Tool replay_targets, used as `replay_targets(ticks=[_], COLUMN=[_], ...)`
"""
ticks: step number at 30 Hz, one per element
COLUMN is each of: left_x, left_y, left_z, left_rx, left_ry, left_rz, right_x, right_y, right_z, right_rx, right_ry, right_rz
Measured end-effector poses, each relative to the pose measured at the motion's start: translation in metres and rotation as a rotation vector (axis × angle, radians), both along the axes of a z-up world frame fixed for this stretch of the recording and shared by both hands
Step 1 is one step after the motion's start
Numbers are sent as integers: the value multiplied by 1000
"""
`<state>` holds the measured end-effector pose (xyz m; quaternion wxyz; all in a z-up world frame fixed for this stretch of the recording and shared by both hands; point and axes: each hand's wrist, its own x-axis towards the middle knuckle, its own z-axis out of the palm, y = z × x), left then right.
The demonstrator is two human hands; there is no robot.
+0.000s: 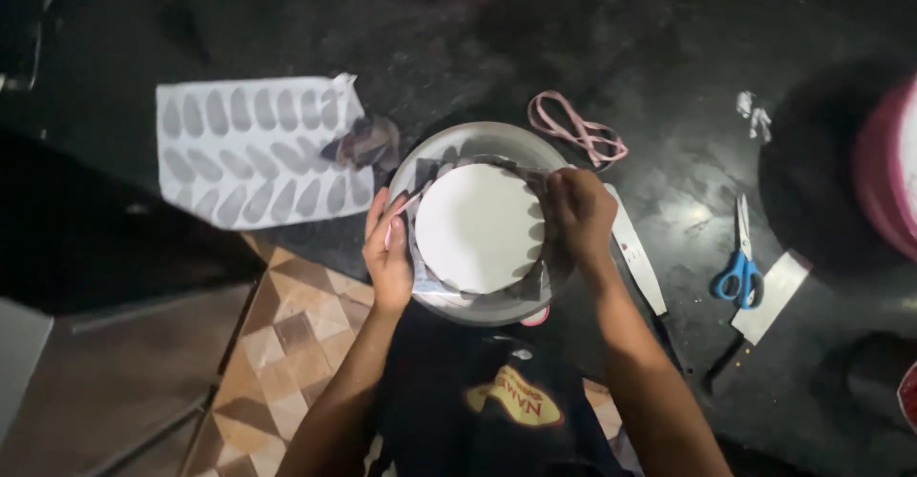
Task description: The person pulls a length of pink ribbon from a spool, wraps it around the base of a white frosted cake on a turntable, ties it into a bow at the front, and uses scissors to trim the excess ribbon ends.
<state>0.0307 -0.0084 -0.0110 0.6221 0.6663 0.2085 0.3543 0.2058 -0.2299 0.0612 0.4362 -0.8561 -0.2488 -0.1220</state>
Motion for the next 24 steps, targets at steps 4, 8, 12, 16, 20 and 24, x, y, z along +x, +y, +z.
replay_targets(ticks=[4,8,12,16,20,24], left_x=[55,119,137,128,141,173], left_y=[-1,0,10,24,41,56], left_z=[1,-3,24,58,72,74], left_rx=[19,38,89,333,611,456], left_ry=[-52,-72,-15,149,257,322], left_rz=[-81,-123,-150,-136,-92,-177], right_x=[43,91,112,99,101,115], right_y=[-9,-21,-31,-29,-20,-10], right_z=[4,6,-1,3,22,38], right_rx=[-16,-44,248,150,98,53], right_ry=[54,11,307,186,90,87], right_rz=[-44,-126,-40,-104,-123,-85])
